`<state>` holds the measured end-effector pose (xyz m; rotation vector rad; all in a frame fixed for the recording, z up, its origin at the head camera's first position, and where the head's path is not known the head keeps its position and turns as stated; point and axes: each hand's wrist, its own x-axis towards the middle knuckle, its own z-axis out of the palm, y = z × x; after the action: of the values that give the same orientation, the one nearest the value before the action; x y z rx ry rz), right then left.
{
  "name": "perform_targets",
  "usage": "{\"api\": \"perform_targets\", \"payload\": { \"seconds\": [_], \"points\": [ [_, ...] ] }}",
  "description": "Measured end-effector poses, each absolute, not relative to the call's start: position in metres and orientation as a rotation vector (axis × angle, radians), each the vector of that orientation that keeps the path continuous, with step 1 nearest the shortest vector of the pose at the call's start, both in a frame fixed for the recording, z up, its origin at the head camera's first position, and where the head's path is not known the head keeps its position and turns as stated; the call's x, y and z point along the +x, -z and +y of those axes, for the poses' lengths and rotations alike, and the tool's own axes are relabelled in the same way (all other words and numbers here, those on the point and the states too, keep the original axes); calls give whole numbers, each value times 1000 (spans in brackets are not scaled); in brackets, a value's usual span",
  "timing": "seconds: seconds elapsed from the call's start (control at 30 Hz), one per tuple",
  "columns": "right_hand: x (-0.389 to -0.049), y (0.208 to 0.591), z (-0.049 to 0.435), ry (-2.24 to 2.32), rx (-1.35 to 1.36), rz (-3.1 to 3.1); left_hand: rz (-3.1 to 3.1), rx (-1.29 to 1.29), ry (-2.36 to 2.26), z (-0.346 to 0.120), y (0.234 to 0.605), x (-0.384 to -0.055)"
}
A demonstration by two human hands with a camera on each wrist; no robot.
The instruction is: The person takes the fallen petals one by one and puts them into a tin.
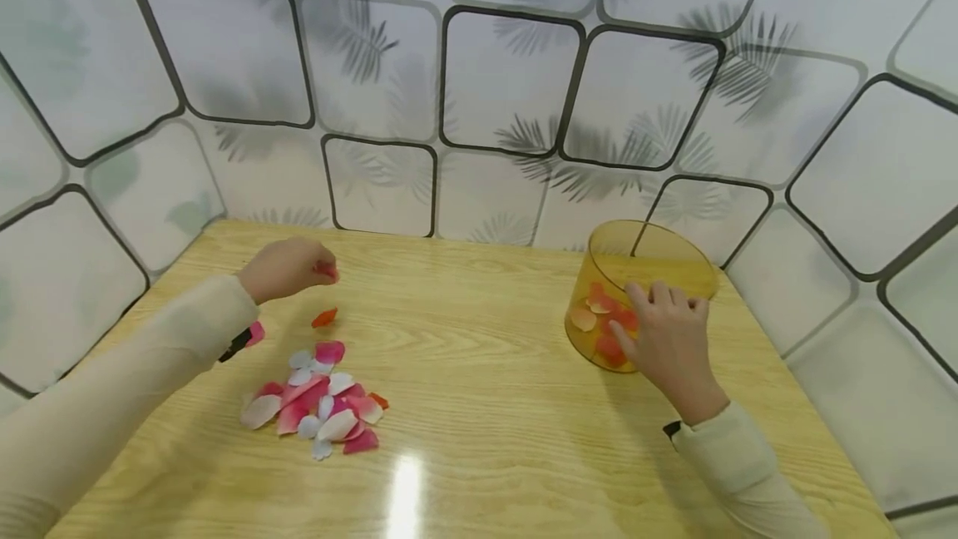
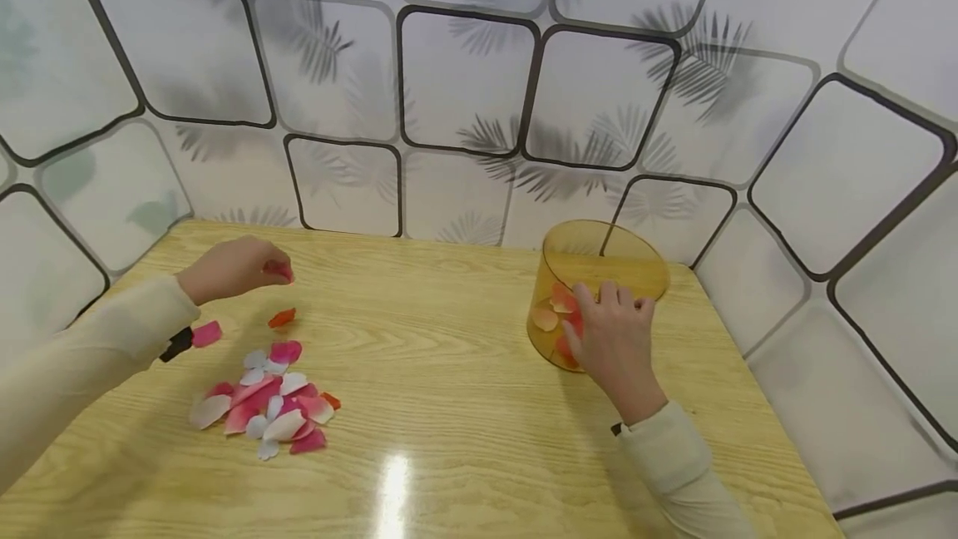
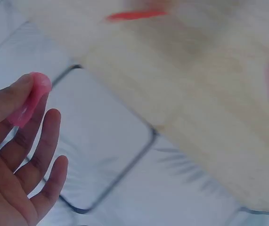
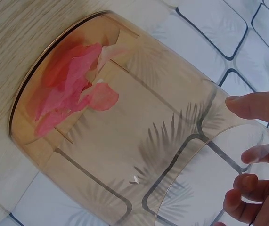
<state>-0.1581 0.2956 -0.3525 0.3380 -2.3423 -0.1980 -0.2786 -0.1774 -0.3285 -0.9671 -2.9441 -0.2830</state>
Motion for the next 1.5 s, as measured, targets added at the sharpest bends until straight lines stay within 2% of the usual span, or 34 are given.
{"api": "perform_targets", "payload": {
  "seconds": [0.2, 0.4, 0.6, 0.8, 1.17, 1.5],
  "points": [
    [-159, 352, 296, 215, 341, -2327, -2873, -1051, 431, -107, 285, -287],
    [-160, 354, 298, 204, 352, -2300, -2774, -1193, 540, -24, 256, -281],
    [-160, 355, 297, 206, 352, -2292, -2735, -1306, 598, 47, 243, -280],
    [-158, 352, 296, 215, 327, -2345, -2712, -1349, 600, 99, 242, -282],
    [-157, 351, 296, 212, 321, -2366, -2705, -1439, 694, 148, 248, -278],
    [-157, 352, 296, 230, 319, -2363, -2743, -1445, 664, 146, 253, -275]
  ]
}}
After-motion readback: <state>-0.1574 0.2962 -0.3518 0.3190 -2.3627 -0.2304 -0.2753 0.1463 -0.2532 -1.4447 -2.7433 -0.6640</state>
